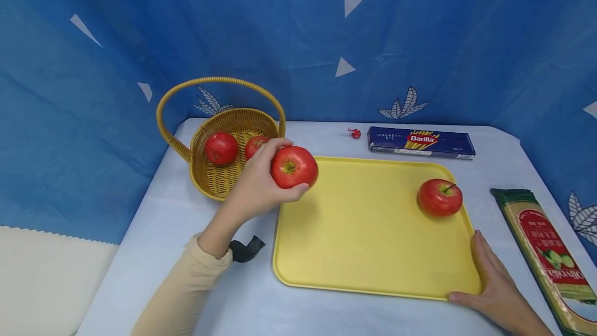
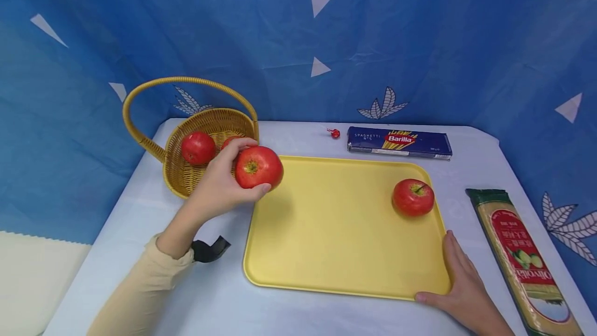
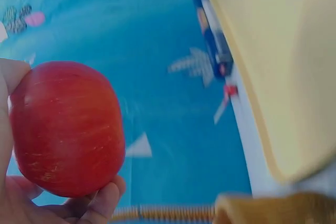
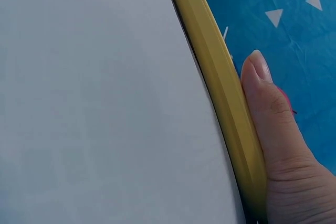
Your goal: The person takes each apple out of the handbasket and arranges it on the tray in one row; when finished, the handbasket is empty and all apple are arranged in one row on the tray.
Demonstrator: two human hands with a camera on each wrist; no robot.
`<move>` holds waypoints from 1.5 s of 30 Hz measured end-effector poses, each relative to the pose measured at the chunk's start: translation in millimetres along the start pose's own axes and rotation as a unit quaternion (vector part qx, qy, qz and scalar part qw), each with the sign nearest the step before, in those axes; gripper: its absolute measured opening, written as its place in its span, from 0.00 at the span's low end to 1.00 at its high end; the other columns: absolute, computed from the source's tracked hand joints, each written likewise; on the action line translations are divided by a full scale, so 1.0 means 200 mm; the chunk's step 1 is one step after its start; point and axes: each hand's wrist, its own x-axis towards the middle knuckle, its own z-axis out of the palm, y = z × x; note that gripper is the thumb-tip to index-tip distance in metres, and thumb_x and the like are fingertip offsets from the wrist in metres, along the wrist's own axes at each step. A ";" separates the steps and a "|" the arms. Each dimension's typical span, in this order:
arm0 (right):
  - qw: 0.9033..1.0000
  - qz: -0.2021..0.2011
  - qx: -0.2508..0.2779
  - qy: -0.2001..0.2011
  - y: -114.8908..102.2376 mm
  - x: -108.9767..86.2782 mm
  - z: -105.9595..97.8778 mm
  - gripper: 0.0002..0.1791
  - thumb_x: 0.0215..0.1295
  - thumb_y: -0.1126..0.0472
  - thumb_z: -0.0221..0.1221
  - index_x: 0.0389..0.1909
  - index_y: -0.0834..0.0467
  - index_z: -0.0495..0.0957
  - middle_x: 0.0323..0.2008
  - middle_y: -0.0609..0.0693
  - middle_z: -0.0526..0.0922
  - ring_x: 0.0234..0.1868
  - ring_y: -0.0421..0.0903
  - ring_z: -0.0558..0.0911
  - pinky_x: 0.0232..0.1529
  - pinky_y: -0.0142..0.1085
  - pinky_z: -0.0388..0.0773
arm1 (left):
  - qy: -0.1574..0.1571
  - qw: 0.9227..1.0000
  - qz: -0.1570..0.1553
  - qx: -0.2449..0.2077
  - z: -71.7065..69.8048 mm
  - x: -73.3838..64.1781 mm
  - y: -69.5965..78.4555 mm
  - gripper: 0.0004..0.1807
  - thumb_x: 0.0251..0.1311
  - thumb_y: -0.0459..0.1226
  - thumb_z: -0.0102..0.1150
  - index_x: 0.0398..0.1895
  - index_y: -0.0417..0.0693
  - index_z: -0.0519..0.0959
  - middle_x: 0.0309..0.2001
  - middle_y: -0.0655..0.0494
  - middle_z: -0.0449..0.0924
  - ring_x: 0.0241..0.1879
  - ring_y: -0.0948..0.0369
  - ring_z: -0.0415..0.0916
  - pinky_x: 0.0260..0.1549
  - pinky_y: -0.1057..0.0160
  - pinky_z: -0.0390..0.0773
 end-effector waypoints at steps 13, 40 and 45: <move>1.000 0.006 0.001 0.004 -0.01 0.00 0.00 0.76 0.52 0.42 0.72 0.73 0.54 0.15 0.75 0.61 0.15 0.74 0.72 0.23 0.65 0.75 0.28 | -0.099 0.994 0.051 0.002 0.42 0.15 0.11 0.42 0.43 0.55 0.74 0.64 0.61 0.68 0.52 0.61 0.73 0.49 0.64 0.73 0.42 0.63 0.81; 1.000 0.011 0.008 0.007 0.00 -0.01 0.00 0.77 0.49 0.41 0.73 0.74 0.54 0.16 0.76 0.63 0.18 0.75 0.72 0.26 0.63 0.76 0.33 | -0.179 0.981 0.059 0.048 1.08 0.36 0.12 0.43 0.46 0.58 0.73 0.67 0.59 0.69 0.53 0.60 0.72 0.50 0.64 0.69 0.39 0.73 0.77; 1.000 0.014 0.006 0.008 0.00 -0.01 0.00 0.77 0.49 0.41 0.73 0.74 0.54 0.16 0.76 0.62 0.17 0.75 0.73 0.26 0.63 0.77 0.33 | -0.178 0.980 0.058 0.065 1.10 0.36 0.13 0.44 0.46 0.58 0.72 0.68 0.58 0.69 0.54 0.59 0.72 0.50 0.64 0.70 0.39 0.74 0.77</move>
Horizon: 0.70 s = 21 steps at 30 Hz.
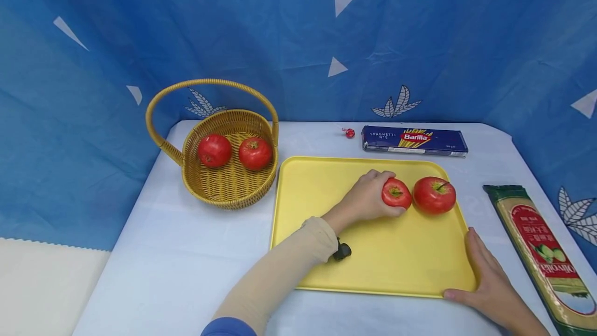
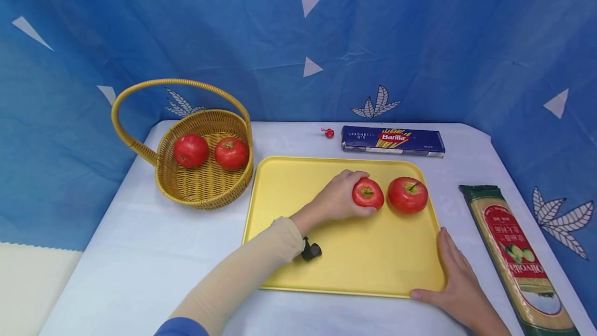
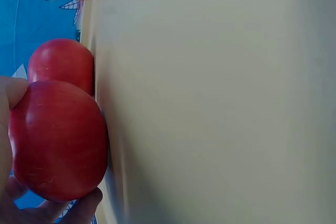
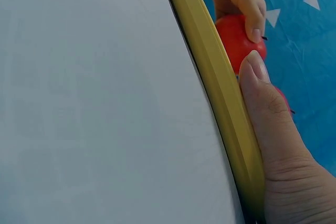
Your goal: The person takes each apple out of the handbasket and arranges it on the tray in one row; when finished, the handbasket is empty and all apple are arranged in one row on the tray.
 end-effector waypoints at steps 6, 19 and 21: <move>1.000 0.002 -0.004 -0.001 0.00 0.00 0.00 0.77 0.50 0.40 0.72 0.74 0.54 0.15 0.75 0.63 0.17 0.74 0.73 0.26 0.63 0.77 0.34 | -0.003 1.000 -0.013 0.015 0.01 0.01 0.00 0.45 0.48 0.60 0.70 0.69 0.57 0.67 0.53 0.59 0.72 0.50 0.63 0.70 0.38 0.73 0.76; 1.000 -0.001 -0.008 -0.001 0.00 0.00 0.00 0.77 0.50 0.41 0.72 0.74 0.54 0.15 0.75 0.63 0.17 0.74 0.74 0.26 0.62 0.78 0.35 | -0.037 0.997 -0.012 0.062 0.01 0.01 0.02 0.51 0.53 0.63 0.65 0.77 0.58 0.56 0.65 0.56 0.70 0.60 0.59 0.68 0.49 0.68 0.78; 1.000 -0.002 -0.007 -0.002 0.00 0.00 0.00 0.77 0.50 0.41 0.72 0.74 0.54 0.15 0.75 0.63 0.17 0.74 0.74 0.26 0.62 0.78 0.35 | -0.040 0.997 -0.012 0.063 0.00 0.01 0.03 0.51 0.53 0.63 0.65 0.78 0.60 0.55 0.66 0.56 0.69 0.61 0.59 0.68 0.50 0.68 0.78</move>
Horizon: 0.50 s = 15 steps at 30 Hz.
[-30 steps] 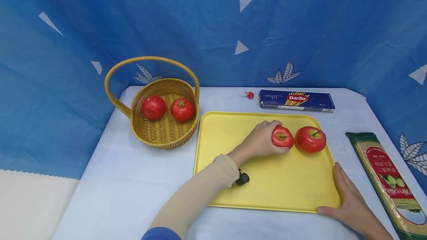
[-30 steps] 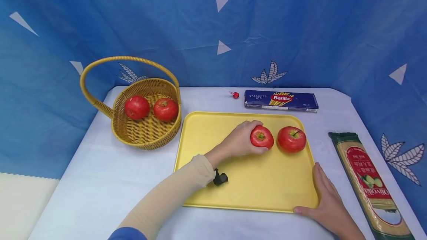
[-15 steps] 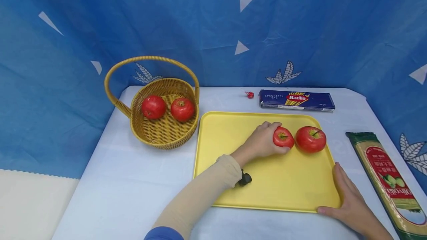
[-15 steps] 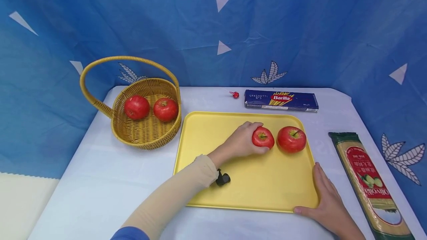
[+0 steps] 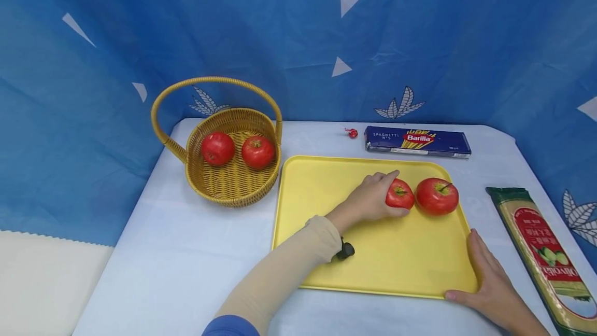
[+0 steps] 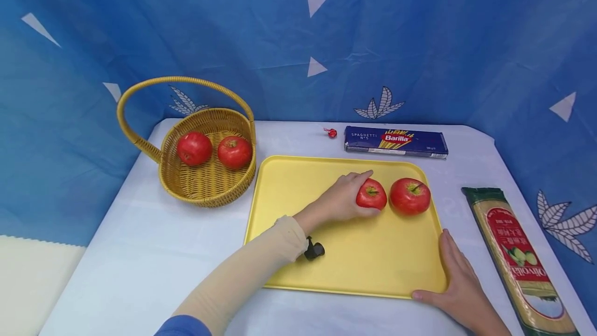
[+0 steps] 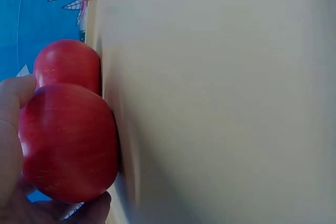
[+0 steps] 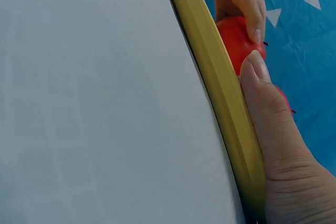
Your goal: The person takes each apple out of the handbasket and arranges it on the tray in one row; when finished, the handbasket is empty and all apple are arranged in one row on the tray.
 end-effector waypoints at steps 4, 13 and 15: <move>1.000 -0.002 0.001 -0.001 0.00 0.01 0.00 0.76 0.51 0.41 0.72 0.74 0.54 0.15 0.75 0.62 0.16 0.74 0.73 0.25 0.63 0.77 0.34 | -0.003 1.000 -0.002 -0.003 -0.02 -0.02 0.01 0.53 0.52 0.64 0.65 0.79 0.65 0.51 0.71 0.59 0.63 0.66 0.59 0.64 0.53 0.65 0.78; 1.000 0.005 0.000 -0.010 0.00 0.01 0.00 0.76 0.53 0.41 0.71 0.73 0.54 0.14 0.74 0.63 0.15 0.74 0.73 0.24 0.64 0.76 0.31 | 0.039 0.998 0.050 -0.004 -0.26 -0.21 0.05 0.44 0.60 0.60 0.60 0.77 0.65 0.55 0.74 0.61 0.60 0.71 0.59 0.60 0.65 0.58 0.71; 1.000 0.004 0.000 -0.008 0.00 0.01 0.00 0.76 0.53 0.41 0.71 0.73 0.54 0.14 0.75 0.62 0.15 0.74 0.73 0.25 0.63 0.76 0.32 | 0.057 0.996 0.067 -0.004 -0.33 -0.28 0.05 0.40 0.63 0.57 0.59 0.76 0.63 0.58 0.72 0.61 0.63 0.71 0.59 0.61 0.68 0.56 0.68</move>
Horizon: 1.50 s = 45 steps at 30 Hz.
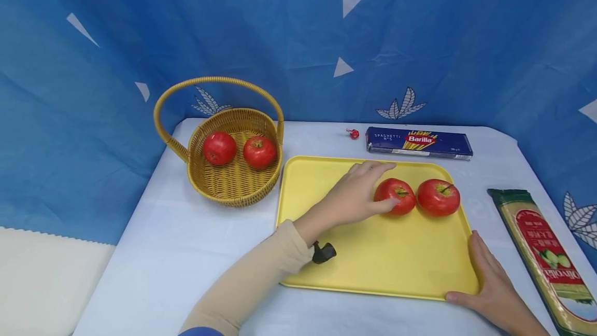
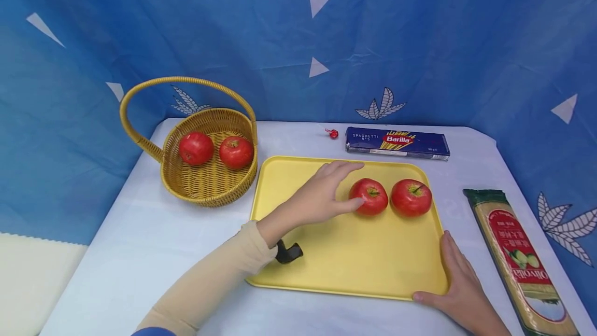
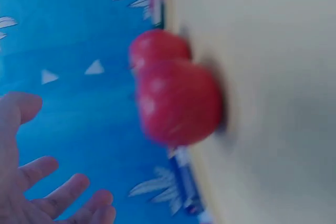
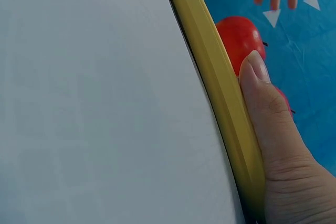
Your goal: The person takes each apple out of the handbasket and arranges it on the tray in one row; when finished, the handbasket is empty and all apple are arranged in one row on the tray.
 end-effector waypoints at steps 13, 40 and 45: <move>1.000 -0.005 -0.013 -0.002 0.02 -0.01 0.00 0.76 0.53 0.40 0.71 0.73 0.56 0.14 0.74 0.62 0.14 0.74 0.73 0.24 0.63 0.76 0.30 | 0.172 0.980 -0.086 -0.044 -0.44 -0.38 -0.34 0.34 0.62 0.50 0.62 0.71 0.58 0.65 0.69 0.56 0.66 0.69 0.56 0.61 0.66 0.45 0.68; 1.000 -0.005 -0.011 -0.010 0.02 0.00 0.00 0.76 0.53 0.40 0.71 0.73 0.56 0.14 0.74 0.63 0.14 0.73 0.73 0.22 0.64 0.75 0.29 | 0.169 0.917 -0.360 -0.028 -0.43 -0.37 -0.84 0.54 0.55 0.47 0.68 0.79 0.52 0.45 0.74 0.40 0.51 0.70 0.39 0.53 0.62 0.33 0.68; 1.000 -0.005 -0.011 -0.009 0.02 0.01 0.00 0.76 0.53 0.40 0.71 0.73 0.56 0.14 0.74 0.63 0.14 0.73 0.73 0.23 0.64 0.75 0.29 | 0.173 0.912 -0.371 -0.034 -0.43 -0.35 -0.85 0.56 0.55 0.48 0.69 0.80 0.53 0.43 0.72 0.38 0.51 0.70 0.39 0.53 0.62 0.34 0.69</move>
